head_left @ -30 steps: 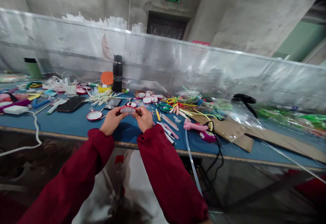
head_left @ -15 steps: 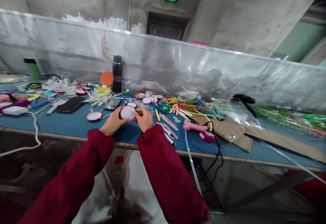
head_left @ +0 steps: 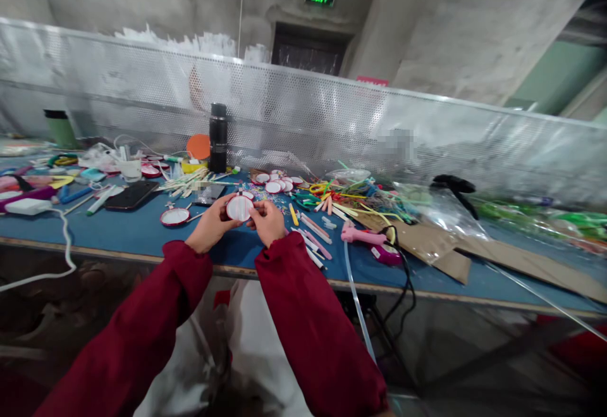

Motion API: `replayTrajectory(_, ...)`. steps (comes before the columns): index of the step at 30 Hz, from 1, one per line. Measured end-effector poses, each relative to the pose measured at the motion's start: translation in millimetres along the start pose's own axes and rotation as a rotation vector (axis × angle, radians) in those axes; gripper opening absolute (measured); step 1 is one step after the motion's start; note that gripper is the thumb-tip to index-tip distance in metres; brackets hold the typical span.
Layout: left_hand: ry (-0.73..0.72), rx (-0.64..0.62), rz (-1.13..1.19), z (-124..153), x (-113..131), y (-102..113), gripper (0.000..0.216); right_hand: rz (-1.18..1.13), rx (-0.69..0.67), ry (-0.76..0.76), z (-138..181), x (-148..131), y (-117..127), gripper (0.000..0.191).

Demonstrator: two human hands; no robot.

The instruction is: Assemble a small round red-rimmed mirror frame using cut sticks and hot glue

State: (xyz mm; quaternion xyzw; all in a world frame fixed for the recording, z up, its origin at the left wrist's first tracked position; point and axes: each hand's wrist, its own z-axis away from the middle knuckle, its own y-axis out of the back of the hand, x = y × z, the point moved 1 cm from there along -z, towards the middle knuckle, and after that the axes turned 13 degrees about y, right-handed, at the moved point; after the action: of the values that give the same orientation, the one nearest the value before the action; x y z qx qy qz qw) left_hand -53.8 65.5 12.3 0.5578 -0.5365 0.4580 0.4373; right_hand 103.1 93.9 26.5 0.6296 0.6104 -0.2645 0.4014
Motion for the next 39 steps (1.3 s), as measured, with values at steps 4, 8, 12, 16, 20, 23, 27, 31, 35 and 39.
replayTrajectory(4,0.011,-0.007,0.016,0.0,0.5,-0.7,0.098,0.009,-0.005,0.0,0.0,0.6,0.5,0.011)
replayTrajectory(8,0.014,-0.01,0.017,-0.4,0.3,-0.2,0.1,0.019,-0.011,-0.002,0.1,0.9,0.7,0.013)
replayTrajectory(12,0.012,-0.021,-0.005,-0.4,0.2,-0.2,0.099,0.028,-0.01,-0.006,0.2,1.0,0.4,0.015)
replayTrajectory(16,-0.006,0.018,-0.007,0.0,-0.2,0.3,0.106,0.028,-0.004,0.0,0.0,0.9,0.3,0.016)
replayTrajectory(20,0.006,0.038,-0.035,0.0,-0.7,2.2,0.117,0.034,0.006,0.002,-0.4,1.4,0.5,0.016)
replayTrajectory(23,0.002,0.034,-0.036,-0.5,-1.3,3.1,0.112,0.037,0.008,0.003,-0.9,2.8,0.3,0.017)
replayTrajectory(27,0.002,0.061,-0.035,-1.4,-3.0,3.2,0.105,0.039,0.009,0.005,-1.3,4.8,-0.1,0.019)
replayTrajectory(31,0.008,0.073,-0.039,-1.7,-3.8,2.8,0.104,0.036,0.014,0.008,-1.1,4.8,0.2,0.019)
replayTrajectory(35,0.012,0.058,-0.022,-0.6,-2.8,2.1,0.108,0.034,0.017,0.007,-1.1,4.2,0.6,0.019)
replayTrajectory(39,0.004,0.042,-0.029,0.8,-2.0,1.7,0.108,0.029,0.018,0.01,-0.8,2.9,0.9,0.02)
